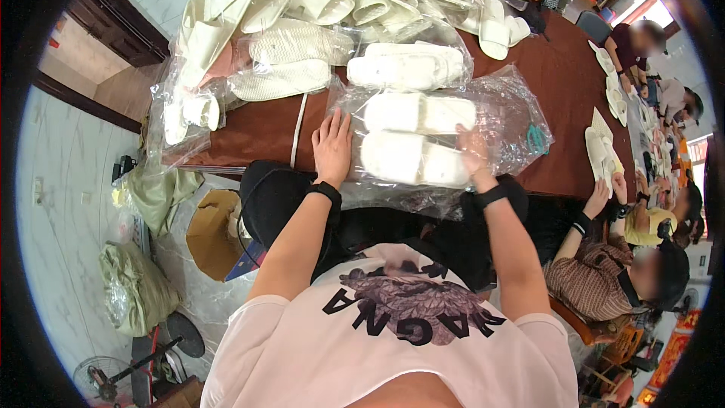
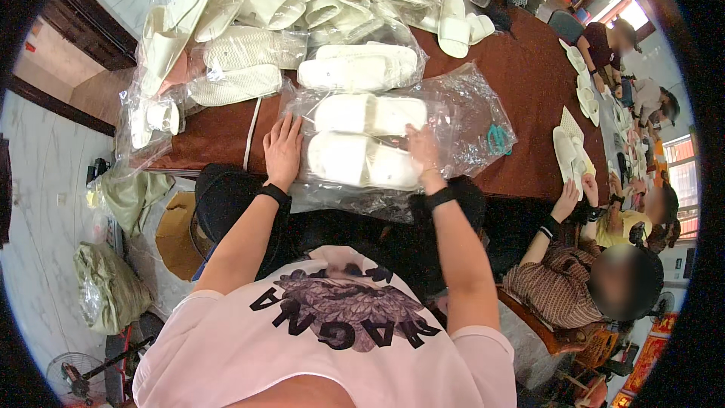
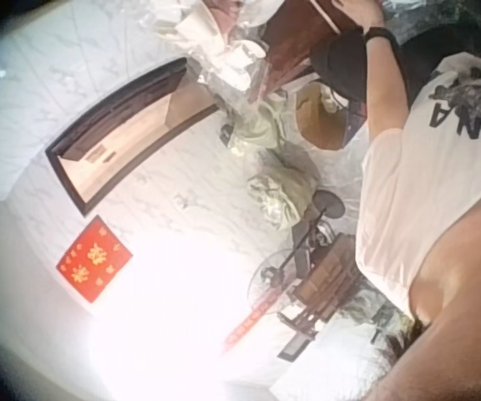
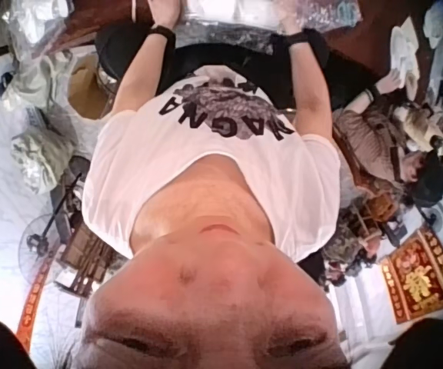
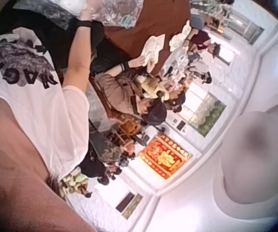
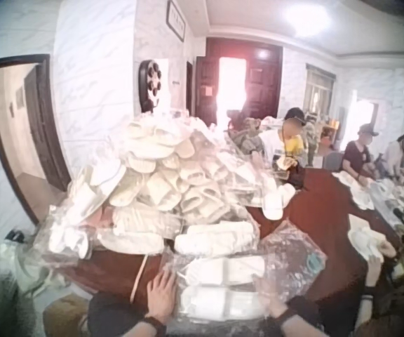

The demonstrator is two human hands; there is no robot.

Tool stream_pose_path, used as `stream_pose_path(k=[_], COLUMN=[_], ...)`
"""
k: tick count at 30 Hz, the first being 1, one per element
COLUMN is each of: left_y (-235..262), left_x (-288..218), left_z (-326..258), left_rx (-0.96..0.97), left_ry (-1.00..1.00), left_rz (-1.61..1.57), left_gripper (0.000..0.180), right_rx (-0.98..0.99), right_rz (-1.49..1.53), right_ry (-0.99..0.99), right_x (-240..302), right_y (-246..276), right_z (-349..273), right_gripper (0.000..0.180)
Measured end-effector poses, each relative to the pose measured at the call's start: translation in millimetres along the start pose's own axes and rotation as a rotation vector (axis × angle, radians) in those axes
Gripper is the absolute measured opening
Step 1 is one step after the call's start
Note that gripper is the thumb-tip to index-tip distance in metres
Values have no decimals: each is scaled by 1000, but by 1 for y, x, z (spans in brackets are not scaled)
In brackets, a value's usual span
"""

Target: Checking and packing white and pink slippers into plastic bags.

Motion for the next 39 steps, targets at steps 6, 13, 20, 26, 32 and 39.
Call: stream_pose_path(k=[6, 13, 20, 26, 32, 39], left_y=[0, -4, -3, 6, -1, -15], left_x=[7, 14, 20, 15, 55, 60], left_z=[-7, -4, 11, 8, 20, 38], left_rx=[-1, 70, 27, 21, -153, 72], left_ry=[16, 53, 176, 298, 356, 459], left_rz=[23, -20, -228, -71, -376, -443], left_gripper=[39, 42, 41, 29, 37, 31], right_rx=[-119, -88, -297, -465, -57, -62], right_rz=[491, 375, 333, -23, 202, 146], right_ry=[-253, -586, -825, -428, -104, -295], right_x=[-102, -236, -375, -221, 12, 84], right_y=[75, 215, 242, 184, 113, 69], right_z=[-15, -17, -4, 1, -24, -31], right_gripper=[40, 29, 44, 52, 56, 53])
Point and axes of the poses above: each hand's wrist, its own z-axis towards the middle knuckle, its own y-axis out of the back of the hand, x = y × z, the point moved 4 cm from there along z, towards the middle knuckle, and after that the axes turned 8 degrees about -z, right-handed, at the moved point
